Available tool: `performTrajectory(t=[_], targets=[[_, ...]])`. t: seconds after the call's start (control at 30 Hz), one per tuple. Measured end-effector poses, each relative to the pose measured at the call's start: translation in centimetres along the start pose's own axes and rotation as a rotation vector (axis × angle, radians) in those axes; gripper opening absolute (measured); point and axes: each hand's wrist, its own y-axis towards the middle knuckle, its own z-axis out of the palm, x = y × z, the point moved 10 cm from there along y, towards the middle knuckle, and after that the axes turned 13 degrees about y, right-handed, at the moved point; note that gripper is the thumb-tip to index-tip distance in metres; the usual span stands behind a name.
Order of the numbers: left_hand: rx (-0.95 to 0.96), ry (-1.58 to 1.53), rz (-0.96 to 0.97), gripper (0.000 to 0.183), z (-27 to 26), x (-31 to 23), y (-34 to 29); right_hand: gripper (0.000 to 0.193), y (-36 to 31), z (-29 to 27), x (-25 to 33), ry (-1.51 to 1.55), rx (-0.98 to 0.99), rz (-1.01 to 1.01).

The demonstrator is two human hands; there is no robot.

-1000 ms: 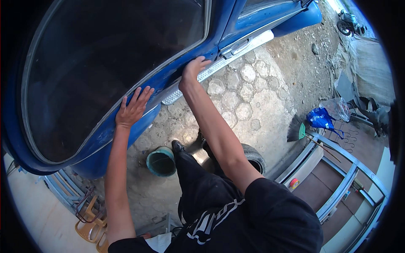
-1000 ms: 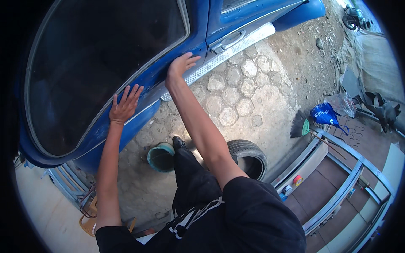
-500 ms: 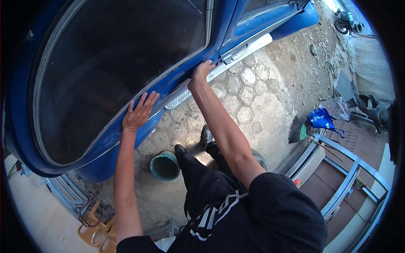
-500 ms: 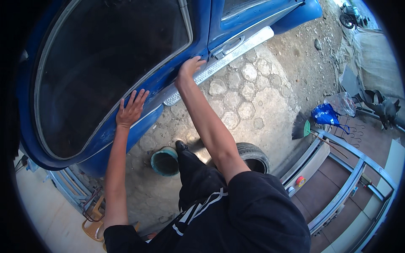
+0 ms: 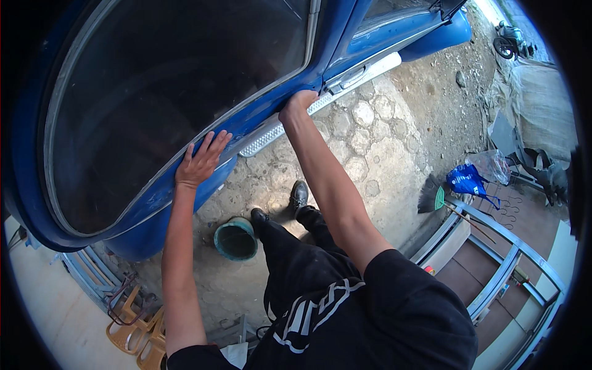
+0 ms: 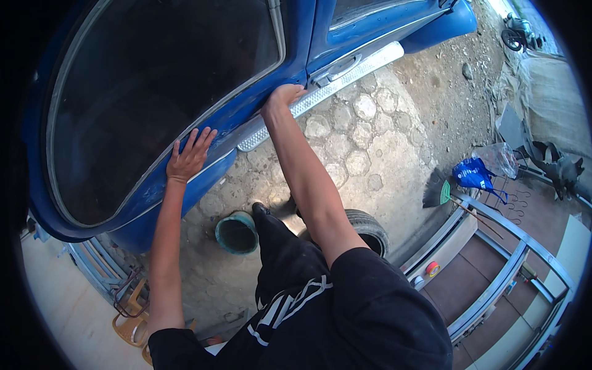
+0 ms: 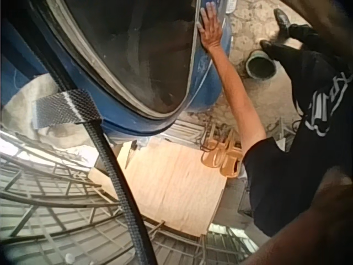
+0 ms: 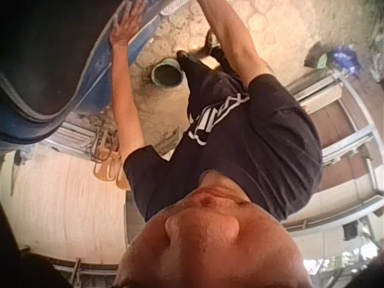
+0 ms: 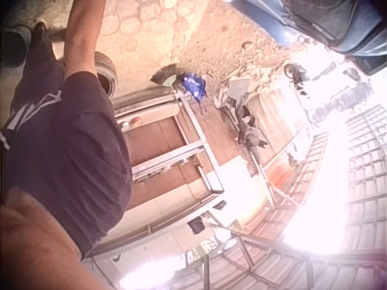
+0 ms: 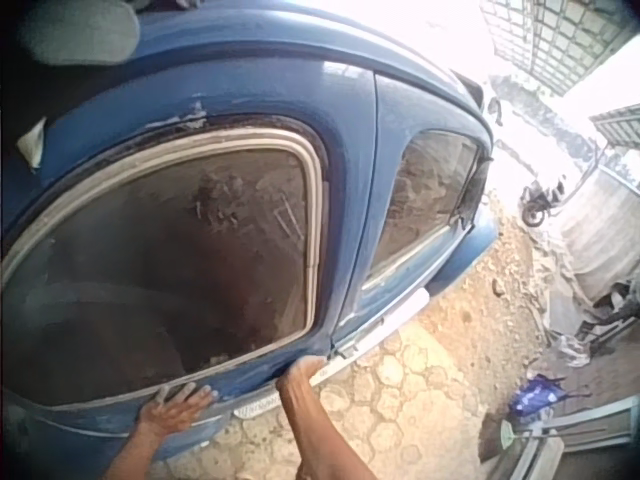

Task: The person wipes down the car exterior with a cloth, then dips a piece of sandpaper into a bucket of water and sands the car body.

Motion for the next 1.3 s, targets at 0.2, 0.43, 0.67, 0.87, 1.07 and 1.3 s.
performTrajectory(t=[0.2, 0.43, 0.67, 0.87, 1.07, 1.3], targets=[[0.061, 0.027, 0.024, 0.062, 0.6, 0.9, -3.1, 0.064, -10.1, 1.4, -4.1, -0.230, 0.138, 0.117], [0.071, 0.002, -0.007, 0.059, 0.5, 1.1, -4.1, 0.064, -8.7, 0.9, -6.5, -0.010, 0.084, 0.260], [-0.022, -0.017, -0.029, 0.054, -0.2, 0.7, -1.5, 0.070, -7.0, 2.4, -6.3, 0.097, 0.312, 0.396], [-0.051, -0.017, -0.041, 0.053, -0.5, 1.0, -0.7, 0.052, -7.4, 1.6, -7.2, 0.004, 0.219, 0.295], [-0.054, -0.033, -0.045, 0.054, -0.6, 0.5, -1.9, 0.064, -12.0, 3.7, -7.1, -0.027, 0.553, 0.377], [-0.051, -0.029, -0.035, 0.055, -0.3, 0.8, -1.1, 0.073, -11.0, 2.7, -6.5, -0.040, 0.386, 0.411]])
